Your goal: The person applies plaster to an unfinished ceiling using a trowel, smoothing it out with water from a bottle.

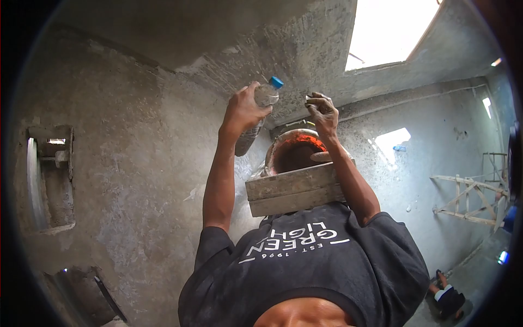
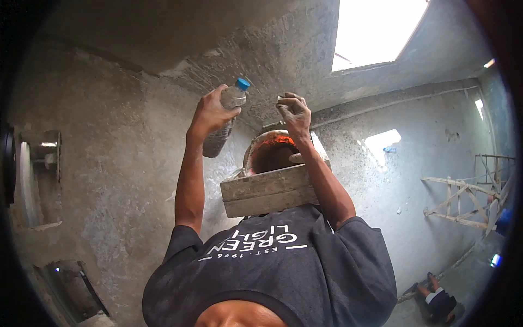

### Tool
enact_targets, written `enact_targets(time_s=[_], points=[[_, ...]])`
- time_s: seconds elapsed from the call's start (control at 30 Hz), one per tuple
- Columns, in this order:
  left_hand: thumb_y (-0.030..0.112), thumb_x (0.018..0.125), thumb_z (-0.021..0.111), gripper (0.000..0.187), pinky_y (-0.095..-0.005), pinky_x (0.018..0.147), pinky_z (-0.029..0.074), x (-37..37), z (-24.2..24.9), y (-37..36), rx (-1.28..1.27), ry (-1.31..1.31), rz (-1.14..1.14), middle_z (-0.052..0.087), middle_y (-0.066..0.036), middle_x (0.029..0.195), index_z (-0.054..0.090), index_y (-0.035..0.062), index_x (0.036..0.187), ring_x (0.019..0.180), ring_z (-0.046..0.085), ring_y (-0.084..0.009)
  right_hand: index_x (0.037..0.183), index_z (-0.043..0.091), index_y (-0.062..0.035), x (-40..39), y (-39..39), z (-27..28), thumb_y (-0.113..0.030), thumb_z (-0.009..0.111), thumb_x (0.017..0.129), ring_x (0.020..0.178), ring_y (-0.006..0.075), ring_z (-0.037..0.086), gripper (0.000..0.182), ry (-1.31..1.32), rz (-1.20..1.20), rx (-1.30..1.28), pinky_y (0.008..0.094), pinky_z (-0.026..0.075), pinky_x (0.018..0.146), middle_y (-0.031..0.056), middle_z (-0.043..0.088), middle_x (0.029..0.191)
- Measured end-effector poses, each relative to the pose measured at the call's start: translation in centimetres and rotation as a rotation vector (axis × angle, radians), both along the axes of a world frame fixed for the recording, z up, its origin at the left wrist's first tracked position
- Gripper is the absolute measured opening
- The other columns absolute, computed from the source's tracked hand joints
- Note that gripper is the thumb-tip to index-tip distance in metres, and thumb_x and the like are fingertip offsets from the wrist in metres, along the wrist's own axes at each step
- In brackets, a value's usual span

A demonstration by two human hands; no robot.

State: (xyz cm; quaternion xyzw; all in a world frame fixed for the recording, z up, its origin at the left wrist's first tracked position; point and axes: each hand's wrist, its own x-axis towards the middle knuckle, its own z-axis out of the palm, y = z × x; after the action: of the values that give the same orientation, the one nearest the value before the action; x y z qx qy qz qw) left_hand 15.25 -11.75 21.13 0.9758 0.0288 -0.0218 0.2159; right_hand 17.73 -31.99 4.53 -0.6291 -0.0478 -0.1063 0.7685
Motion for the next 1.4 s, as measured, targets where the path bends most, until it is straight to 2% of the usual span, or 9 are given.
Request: enact_targets(time_s=[0.2, 0.53, 0.67, 0.83, 0.97, 1.1, 1.17, 1.23, 1.4], points=[[0.030, 0.069, 0.082, 0.072, -0.0423, 0.096, 0.049, -0.9, -2.8, 0.4, -0.074, -0.095, 0.077, 0.063, -0.024, 0.118, 0.055, 0.0000, 0.128, 0.113, 0.061, -0.0367, 0.098, 0.067, 0.0129, 1.4, -1.5, -3.9, -0.029, 0.056, 0.096, 0.104, 0.0229, 0.063, 0.043, 0.291, 0.352, 0.697, 0.0339, 0.045, 0.102, 0.0174, 0.066, 0.116], [0.028, 0.071, 0.081, 0.050, -0.0448, 0.084, 0.051, -1.0, -8.3, 4.3, -0.241, -0.191, 0.175, 0.067, -0.019, 0.103, 0.060, 0.0045, 0.109, 0.097, 0.065, -0.0375, 0.130, 0.053, 0.0063, 6.4, -2.1, 0.9, -0.016, 0.076, 0.084, 0.097, 0.0159, 0.065, 0.056, 0.534, 0.496, -0.015, 0.0235, 0.052, 0.078, 0.0145, 0.068, 0.105], [0.020, 0.072, 0.080, 0.038, -0.0419, 0.078, 0.051, -1.3, -9.1, 7.4, -0.348, -0.266, 0.236, 0.067, -0.015, 0.095, 0.060, 0.0059, 0.101, 0.089, 0.066, -0.0355, 0.122, 0.062, 0.0012, 10.5, -2.2, 15.5, -0.020, 0.072, 0.086, 0.072, 0.0127, 0.061, 0.042, 0.522, 0.267, -0.468, 0.0224, 0.047, 0.060, 0.0128, 0.068, 0.100], [0.015, 0.072, 0.080, 0.037, -0.0397, 0.079, 0.051, -1.6, -10.2, 10.7, -0.326, -0.299, 0.325, 0.066, -0.015, 0.097, 0.060, 0.0065, 0.102, 0.089, 0.066, -0.0334, 0.123, 0.054, 0.0012, 15.3, -5.9, 21.5, -0.015, 0.064, 0.093, 0.080, 0.0204, 0.062, 0.036, -0.078, 0.221, -0.164, 0.0313, 0.056, 0.073, 0.0137, 0.065, 0.103], [0.015, 0.071, 0.081, 0.040, -0.0405, 0.079, 0.051, -1.8, -12.1, 11.8, -0.396, -0.256, 0.372, 0.064, -0.015, 0.097, 0.060, 0.0066, 0.104, 0.090, 0.064, -0.0339, 0.108, 0.058, -0.0005, 18.9, -10.7, 9.8, -0.015, 0.058, 0.093, 0.077, 0.0256, 0.063, 0.021, -0.058, 0.052, -0.330, 0.0385, 0.054, 0.072, 0.0124, 0.064, 0.088], [0.010, 0.062, 0.082, 0.052, -0.0430, 0.079, 0.052, -1.8, -14.7, 11.8, -0.494, -0.285, 0.336, 0.061, -0.015, 0.100, 0.057, 0.0084, 0.108, 0.093, 0.063, -0.0366, 0.085, 0.064, -0.0014, 15.6, -18.2, -25.5, -0.014, 0.052, 0.092, 0.069, 0.0313, 0.062, 0.019, 0.060, 0.255, -1.778, 0.0446, 0.049, 0.066, 0.0144, 0.065, 0.072], [0.009, 0.063, 0.081, 0.051, -0.0426, 0.080, 0.052, -2.2, -14.7, 11.5, -0.528, -0.261, 0.362, 0.062, -0.016, 0.101, 0.057, 0.0075, 0.108, 0.094, 0.063, -0.0366, 0.096, 0.072, -0.0020, 13.3, -17.5, -32.8, -0.014, 0.057, 0.086, 0.085, 0.0314, 0.069, 0.021, 0.041, 0.245, -1.139, 0.0431, 0.052, 0.072, 0.0182, 0.071, 0.090], [0.010, 0.064, 0.081, 0.050, -0.0426, 0.079, 0.052, -2.9, -15.1, 11.1, -0.525, -0.229, 0.383, 0.062, -0.016, 0.099, 0.057, 0.0068, 0.108, 0.093, 0.063, -0.0368, 0.085, 0.072, -0.0003, 13.2, -9.7, -26.6, -0.011, 0.050, 0.090, 0.076, 0.0323, 0.070, 0.024, 0.450, 0.380, -1.588, 0.0440, 0.052, 0.065, 0.0145, 0.072, 0.083], [0.011, 0.068, 0.081, 0.046, -0.0414, 0.080, 0.052, -2.2, -17.3, 11.1, -0.597, -0.180, 0.474, 0.063, -0.015, 0.098, 0.059, 0.0049, 0.108, 0.092, 0.064, -0.0356, 0.100, 0.074, -0.0039, 19.5, 2.1, -24.7, -0.025, 0.070, 0.087, 0.073, 0.0108, 0.063, 0.025, 0.711, 0.582, -0.628, 0.0295, 0.051, 0.068, 0.0025, 0.070, 0.081]])
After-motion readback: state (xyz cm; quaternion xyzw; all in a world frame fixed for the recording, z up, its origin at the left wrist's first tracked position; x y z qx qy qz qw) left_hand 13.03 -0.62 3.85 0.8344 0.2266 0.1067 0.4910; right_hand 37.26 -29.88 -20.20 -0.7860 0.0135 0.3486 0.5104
